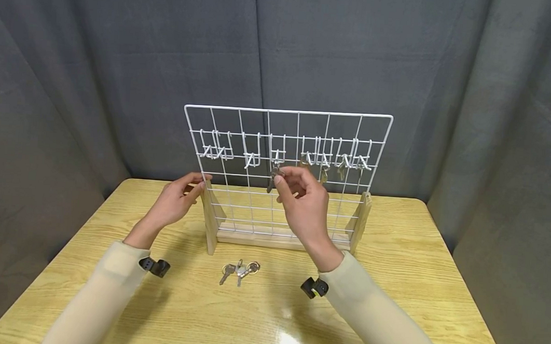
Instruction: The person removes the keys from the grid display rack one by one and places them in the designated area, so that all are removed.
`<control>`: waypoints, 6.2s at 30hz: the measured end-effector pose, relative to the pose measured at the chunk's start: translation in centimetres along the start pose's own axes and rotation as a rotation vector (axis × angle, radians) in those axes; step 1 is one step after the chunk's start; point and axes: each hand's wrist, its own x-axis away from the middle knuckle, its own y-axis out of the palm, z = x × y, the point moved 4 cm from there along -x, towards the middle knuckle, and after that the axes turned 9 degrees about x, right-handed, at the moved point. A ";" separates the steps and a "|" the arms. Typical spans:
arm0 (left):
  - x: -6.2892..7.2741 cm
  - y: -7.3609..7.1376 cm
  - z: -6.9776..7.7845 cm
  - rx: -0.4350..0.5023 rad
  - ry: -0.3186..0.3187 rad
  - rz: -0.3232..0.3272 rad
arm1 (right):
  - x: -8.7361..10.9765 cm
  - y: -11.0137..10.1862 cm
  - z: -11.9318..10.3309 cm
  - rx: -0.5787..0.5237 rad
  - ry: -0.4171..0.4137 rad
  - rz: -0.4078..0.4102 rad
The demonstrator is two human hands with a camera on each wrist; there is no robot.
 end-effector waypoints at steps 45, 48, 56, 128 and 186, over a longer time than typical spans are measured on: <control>0.0 0.0 0.0 -0.012 0.007 0.000 | 3.1 1.2 3.3 0.192 0.191 -0.337; 0.0 0.0 0.0 -0.010 0.007 0.001 | 3.3 1.2 3.7 0.191 0.195 -0.362; 0.1 0.0 0.0 -0.015 0.003 0.001 | 3.9 1.6 4.9 0.193 0.247 -0.447; -0.1 0.0 0.1 -0.025 -0.011 -0.014 | 10.5 4.0 14.2 0.100 0.520 -0.811; -0.1 0.0 -0.1 -0.013 -0.003 -0.011 | 8.0 1.6 12.3 0.326 0.289 -0.701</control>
